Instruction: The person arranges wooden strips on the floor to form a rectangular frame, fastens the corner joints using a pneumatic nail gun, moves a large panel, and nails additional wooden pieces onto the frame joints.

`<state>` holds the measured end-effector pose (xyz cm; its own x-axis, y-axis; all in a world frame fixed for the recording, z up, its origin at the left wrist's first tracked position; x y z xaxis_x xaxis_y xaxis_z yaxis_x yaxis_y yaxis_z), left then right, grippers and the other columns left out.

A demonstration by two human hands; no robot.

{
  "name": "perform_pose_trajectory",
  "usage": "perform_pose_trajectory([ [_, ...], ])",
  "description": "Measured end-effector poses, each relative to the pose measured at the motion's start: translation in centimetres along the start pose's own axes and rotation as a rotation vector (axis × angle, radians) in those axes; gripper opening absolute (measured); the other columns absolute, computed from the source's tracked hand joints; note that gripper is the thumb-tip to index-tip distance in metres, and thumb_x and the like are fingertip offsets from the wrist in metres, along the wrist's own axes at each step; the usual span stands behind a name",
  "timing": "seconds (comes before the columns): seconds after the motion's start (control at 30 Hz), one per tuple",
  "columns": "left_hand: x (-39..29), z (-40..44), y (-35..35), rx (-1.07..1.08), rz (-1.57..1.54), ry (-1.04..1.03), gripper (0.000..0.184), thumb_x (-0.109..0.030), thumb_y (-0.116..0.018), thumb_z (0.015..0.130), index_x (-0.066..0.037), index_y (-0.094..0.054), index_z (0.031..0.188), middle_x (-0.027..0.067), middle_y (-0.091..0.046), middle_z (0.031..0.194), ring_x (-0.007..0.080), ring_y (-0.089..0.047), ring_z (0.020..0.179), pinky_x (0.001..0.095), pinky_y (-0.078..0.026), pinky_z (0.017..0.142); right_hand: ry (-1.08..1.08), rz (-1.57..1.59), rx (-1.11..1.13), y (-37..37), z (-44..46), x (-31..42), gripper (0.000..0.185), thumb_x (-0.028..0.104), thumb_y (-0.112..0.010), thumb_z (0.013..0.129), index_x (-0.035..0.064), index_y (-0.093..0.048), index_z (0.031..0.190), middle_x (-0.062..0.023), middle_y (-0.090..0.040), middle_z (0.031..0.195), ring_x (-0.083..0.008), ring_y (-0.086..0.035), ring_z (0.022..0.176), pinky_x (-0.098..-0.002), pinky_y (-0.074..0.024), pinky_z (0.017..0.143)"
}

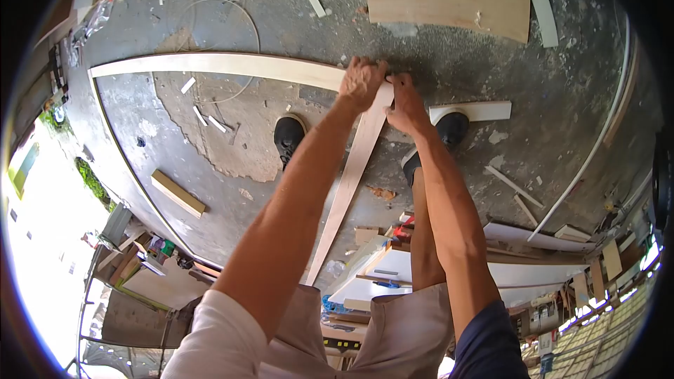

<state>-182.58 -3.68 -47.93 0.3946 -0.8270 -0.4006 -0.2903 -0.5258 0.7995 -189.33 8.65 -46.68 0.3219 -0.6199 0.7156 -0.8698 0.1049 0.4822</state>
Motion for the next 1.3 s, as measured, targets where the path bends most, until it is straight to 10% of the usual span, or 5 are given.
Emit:
perform_pose_trajectory([
  [0.2,-4.1,-6.8,3.3,-0.058,-0.12,0.244,0.076,-0.004,-0.052,0.085,-0.001,-0.018,0.153,0.0201,-0.026,0.157,0.0354,-0.019,0.148,0.0555,-0.022,0.117,0.133,-0.163,-0.032,4.4,-5.9,2.1,0.063,0.015,-0.075,0.077,-0.0033,-0.046,0.13,-0.0269,-0.041,0.138,-0.0462,-0.053,0.116,-0.0449,-0.0459,0.1],
  [0.4,-5.1,-23.1,12.4,-0.145,-0.409,0.594,0.069,0.0,-0.057,0.071,0.002,-0.039,0.138,0.0216,-0.05,0.135,0.0357,-0.041,0.132,0.0467,-0.033,0.108,-0.144,-0.284,0.26,16.4,-18.3,4.0,0.036,0.019,-0.077,0.075,-0.0003,-0.063,0.102,-0.0156,-0.068,0.089,-0.0315,-0.067,0.087,-0.0419,-0.0522,0.078],
  [0.77,-10.6,-57.6,21.7,-0.575,-1.164,1.41,0.042,-0.025,-0.071,0.075,0.0,-0.067,0.108,0.0236,-0.07,0.1,0.0374,-0.067,0.099,0.0405,-0.052,0.088,-0.527,-0.469,0.176,33.4,-26.3,18.7,0.019,0.017,-0.078,0.076,-0.0007,-0.072,0.08,-0.0155,-0.072,0.074,-0.0239,-0.07,0.068,-0.0356,-0.0553,0.068],
  [1.1,-11.1,-74.6,14.5,-0.601,-1.411,1.648,0.04,-0.024,-0.071,0.07,-0.002,-0.072,0.104,0.0224,-0.069,0.108,0.036,-0.065,0.106,0.0395,-0.05,0.094,-0.048,-0.079,0.302,10.8,-17.5,45.2,0.012,0.006,-0.068,0.082,-0.0011,-0.068,0.092,-0.01,-0.067,0.074,-0.0189,-0.068,0.06,-0.0271,-0.052,0.049],
  [1.3,-6.8,-82.7,17.1,-1.208,-1.355,1.692,0.044,-0.028,-0.071,0.077,-0.002,-0.067,0.113,0.0205,-0.069,0.111,0.0329,-0.066,0.106,0.0378,-0.051,0.094,0.262,-0.181,0.538,-1.8,-16.6,57.3,0.023,0.01,-0.069,0.085,-0.0036,-0.064,0.103,-0.0106,-0.069,0.082,-0.0172,-0.068,0.063,-0.0267,-0.052,0.052],
])
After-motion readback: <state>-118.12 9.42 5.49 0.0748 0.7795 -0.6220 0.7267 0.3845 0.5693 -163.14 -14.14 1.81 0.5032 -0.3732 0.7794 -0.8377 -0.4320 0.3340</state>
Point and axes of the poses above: each hand's wrist, its own z-axis towards the middle knuckle, its own y-axis out of the back of the hand, x = y × z, the point moved 3 cm from there along z, towards the middle knuckle
